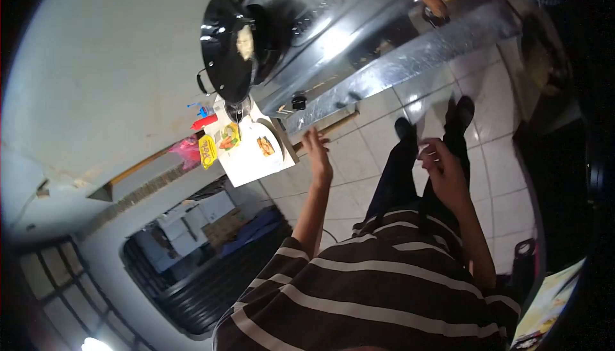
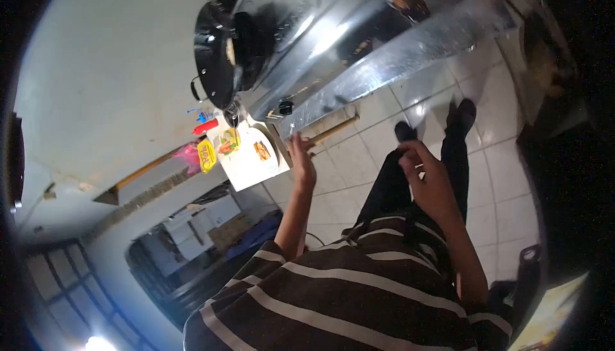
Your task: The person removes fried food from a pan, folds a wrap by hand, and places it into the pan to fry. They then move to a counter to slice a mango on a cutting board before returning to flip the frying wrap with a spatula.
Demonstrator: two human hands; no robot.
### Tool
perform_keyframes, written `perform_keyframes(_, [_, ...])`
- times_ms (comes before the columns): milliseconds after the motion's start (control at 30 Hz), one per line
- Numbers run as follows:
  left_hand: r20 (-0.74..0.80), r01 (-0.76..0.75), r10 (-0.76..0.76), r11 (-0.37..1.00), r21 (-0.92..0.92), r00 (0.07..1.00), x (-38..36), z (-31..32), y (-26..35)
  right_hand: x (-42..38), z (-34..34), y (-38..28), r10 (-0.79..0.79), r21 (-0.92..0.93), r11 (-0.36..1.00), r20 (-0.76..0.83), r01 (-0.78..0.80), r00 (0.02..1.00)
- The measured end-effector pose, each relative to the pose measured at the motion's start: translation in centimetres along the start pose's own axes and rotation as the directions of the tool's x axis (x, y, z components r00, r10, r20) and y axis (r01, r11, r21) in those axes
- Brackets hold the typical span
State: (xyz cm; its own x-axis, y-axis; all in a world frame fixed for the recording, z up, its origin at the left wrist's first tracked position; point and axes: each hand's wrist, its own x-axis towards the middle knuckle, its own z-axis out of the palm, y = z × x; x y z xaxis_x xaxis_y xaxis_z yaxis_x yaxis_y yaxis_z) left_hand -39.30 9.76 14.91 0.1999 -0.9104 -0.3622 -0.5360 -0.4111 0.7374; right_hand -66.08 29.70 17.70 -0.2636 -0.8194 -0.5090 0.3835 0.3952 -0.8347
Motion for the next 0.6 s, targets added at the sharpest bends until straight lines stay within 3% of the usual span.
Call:
perform_keyframes(33, [0.152, 0.082, -0.061, 0.988, -0.133, 0.986, -1.5, -0.1, 0.6, 0.1, 0.7, -1.8, 0.005, -0.07, 0.998, 0.045, -0.001, 0.999])
perform_keyframes(100, [0.456, 0.142, -0.018, 0.961, -0.239, 0.89, -3.7, -0.4, 1.8, 0.7, 4.1, -3.3, -0.197, -0.229, 0.951, 0.063, 0.206, 0.978])
perform_keyframes(167, [0.654, 0.233, 0.085, 0.893, -0.385, 0.752, -5.0, -0.9, 3.1, 1.5, 8.3, -4.6, -0.464, -0.316, 0.791, 0.248, 0.524, 0.85])
perform_keyframes(233, [0.696, 0.449, 0.003, 0.763, -0.466, 0.718, -7.3, -2.7, 7.8, 1.7, 13.4, -5.8, -0.535, -0.406, 0.602, 0.434, 0.688, 0.724])
perform_keyframes(267, [0.684, 0.437, 0.019, 0.756, -0.487, 0.729, -7.2, -4.8, 8.4, 1.8, 16.0, -5.9, -0.528, -0.476, 0.509, 0.486, 0.718, 0.696])
perform_keyframes(333, [0.768, 0.552, 0.134, 0.62, -0.558, 0.626, -6.2, -9.1, 8.2, 2.2, 20.8, -5.0, -0.5, -0.526, 0.372, 0.58, 0.764, 0.643])
perform_keyframes(400, [0.726, 0.525, 0.148, 0.597, -0.607, 0.671, -3.5, -14.7, 5.4, 3.5, 25.2, -3.1, -0.459, -0.633, 0.279, 0.572, 0.722, 0.679])
perform_keyframes(433, [0.716, 0.518, 0.127, 0.606, -0.604, 0.686, -2.0, -17.8, 3.8, 4.1, 27.5, -2.4, -0.487, -0.614, 0.332, 0.538, 0.716, 0.688])
perform_keyframes(500, [0.609, 0.32, 0.128, 0.756, -0.571, 0.783, 0.7, -23.4, 0.3, 5.7, 32.7, -0.7, -0.433, -0.488, 0.6, 0.468, 0.634, 0.771])
perform_keyframes(600, [0.479, 0.214, 0.062, 0.839, -0.501, 0.876, 6.0, -31.0, -6.7, 8.9, 41.0, 0.2, -0.363, -0.438, 0.633, 0.56, 0.638, 0.745])
